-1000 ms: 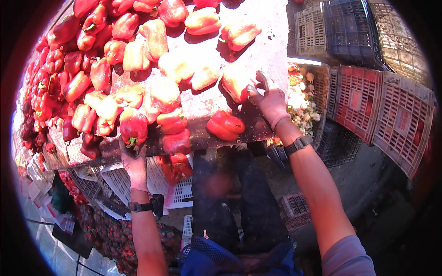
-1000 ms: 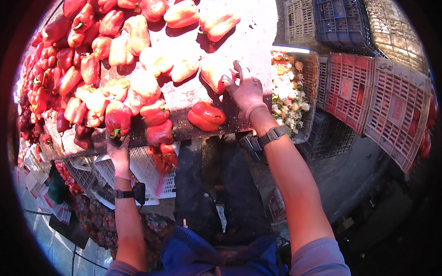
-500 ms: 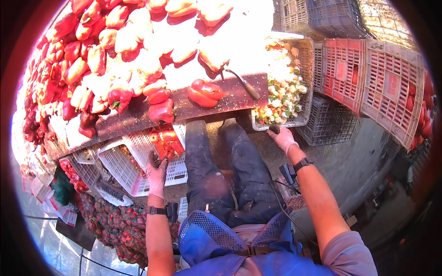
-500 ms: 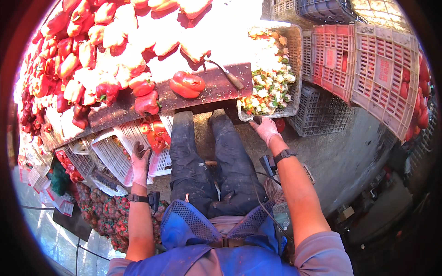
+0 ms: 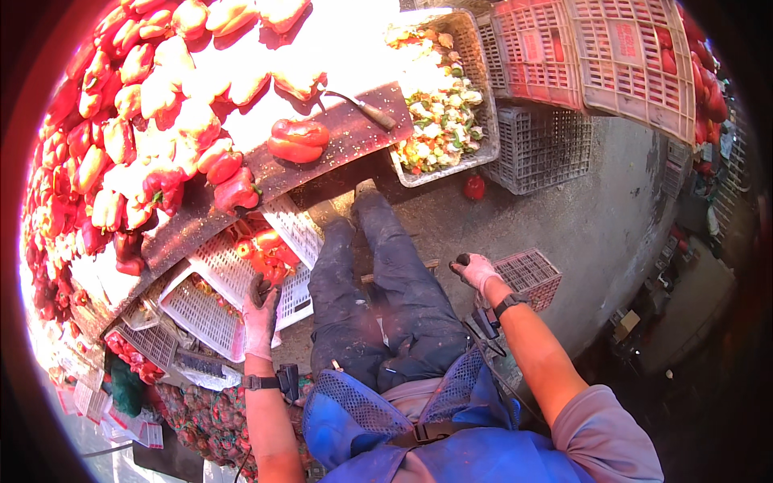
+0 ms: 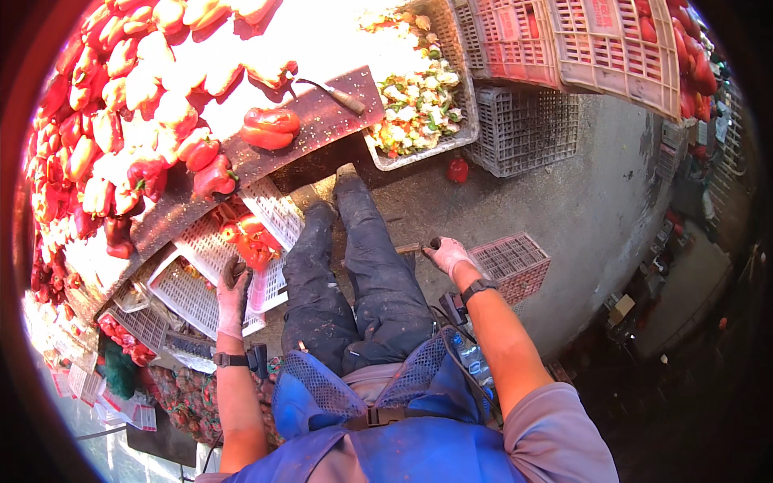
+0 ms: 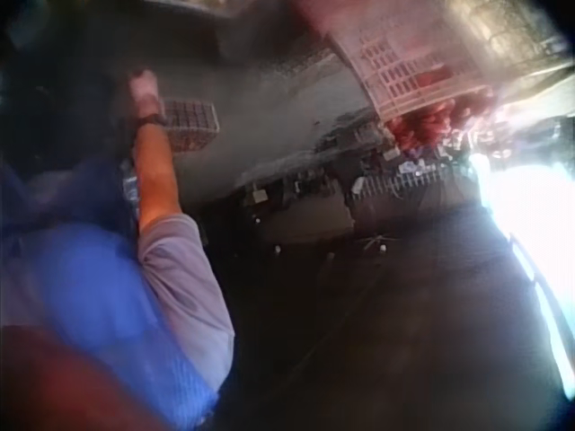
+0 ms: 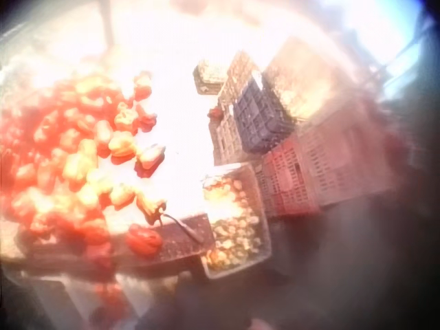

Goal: The person sits at a workbench and trims red bell peppers one by one, removing stems and cores with a small knife. The trimmed peppers are placed into a white crate, while the discarded cores and stems are deposited into a separate bin. The person also moves a full crate of peppers to the workbench and continues trimming.

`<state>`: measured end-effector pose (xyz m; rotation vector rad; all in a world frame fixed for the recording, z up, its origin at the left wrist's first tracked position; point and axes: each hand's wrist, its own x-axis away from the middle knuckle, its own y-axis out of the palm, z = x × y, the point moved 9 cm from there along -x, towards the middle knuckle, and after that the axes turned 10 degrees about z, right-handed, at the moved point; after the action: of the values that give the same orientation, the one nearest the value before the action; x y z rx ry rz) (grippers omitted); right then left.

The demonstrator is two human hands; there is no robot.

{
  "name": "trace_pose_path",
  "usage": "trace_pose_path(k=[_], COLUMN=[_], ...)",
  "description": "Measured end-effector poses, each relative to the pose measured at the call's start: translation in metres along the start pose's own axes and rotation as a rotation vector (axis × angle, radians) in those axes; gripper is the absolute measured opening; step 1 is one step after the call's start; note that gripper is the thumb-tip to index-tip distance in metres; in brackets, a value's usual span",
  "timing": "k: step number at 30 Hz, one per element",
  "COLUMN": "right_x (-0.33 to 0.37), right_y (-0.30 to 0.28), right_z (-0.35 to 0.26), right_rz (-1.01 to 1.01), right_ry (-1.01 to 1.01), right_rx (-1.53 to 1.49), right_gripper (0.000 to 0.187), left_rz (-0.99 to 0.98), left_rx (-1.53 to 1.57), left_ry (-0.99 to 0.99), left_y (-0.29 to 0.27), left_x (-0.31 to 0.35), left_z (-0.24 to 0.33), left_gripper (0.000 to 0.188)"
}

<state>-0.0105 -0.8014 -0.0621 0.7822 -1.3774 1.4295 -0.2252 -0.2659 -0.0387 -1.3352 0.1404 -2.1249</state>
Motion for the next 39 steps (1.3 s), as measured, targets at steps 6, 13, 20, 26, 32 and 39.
trace_pose_path(k=[6, 13, 20, 26, 32, 39], right_x=[-0.004, -0.091, -0.219, -0.327, -0.407, -0.486], right_y=[0.003, 0.0, -0.011, -0.024, -0.042, -0.007], right_z=[0.029, 0.066, 0.121, 0.169, 0.168, 0.167], right_rz=[0.108, 0.197, 0.443, 0.429, 0.404, 0.426], right_ry=[0.084, 0.197, 0.113, 0.217, 0.136, 0.116], right_rx=[-0.173, -0.251, -0.213, -0.207, -0.12, 0.132], right_gripper=[0.059, 0.063, 0.054, 0.081, 0.101, 0.115], left_rz=[0.045, 0.054, 0.055, -0.065, -0.016, 0.031], left_rx=[-0.033, 0.009, -0.06, -0.194, -0.161, -0.305], left_ry=[-0.122, -0.317, -0.429, -0.419, -0.569, -0.625], left_y=[-0.052, -0.053, 0.003, 0.03, 0.029, 0.043], left_x=[-0.006, 0.05, 0.09, 0.081, 0.072, 0.064], left_z=[-0.066, -0.159, -0.215, -0.265, -0.283, -0.261], left_gripper=[0.051, 0.049, 0.047, 0.042, 0.052, 0.055])
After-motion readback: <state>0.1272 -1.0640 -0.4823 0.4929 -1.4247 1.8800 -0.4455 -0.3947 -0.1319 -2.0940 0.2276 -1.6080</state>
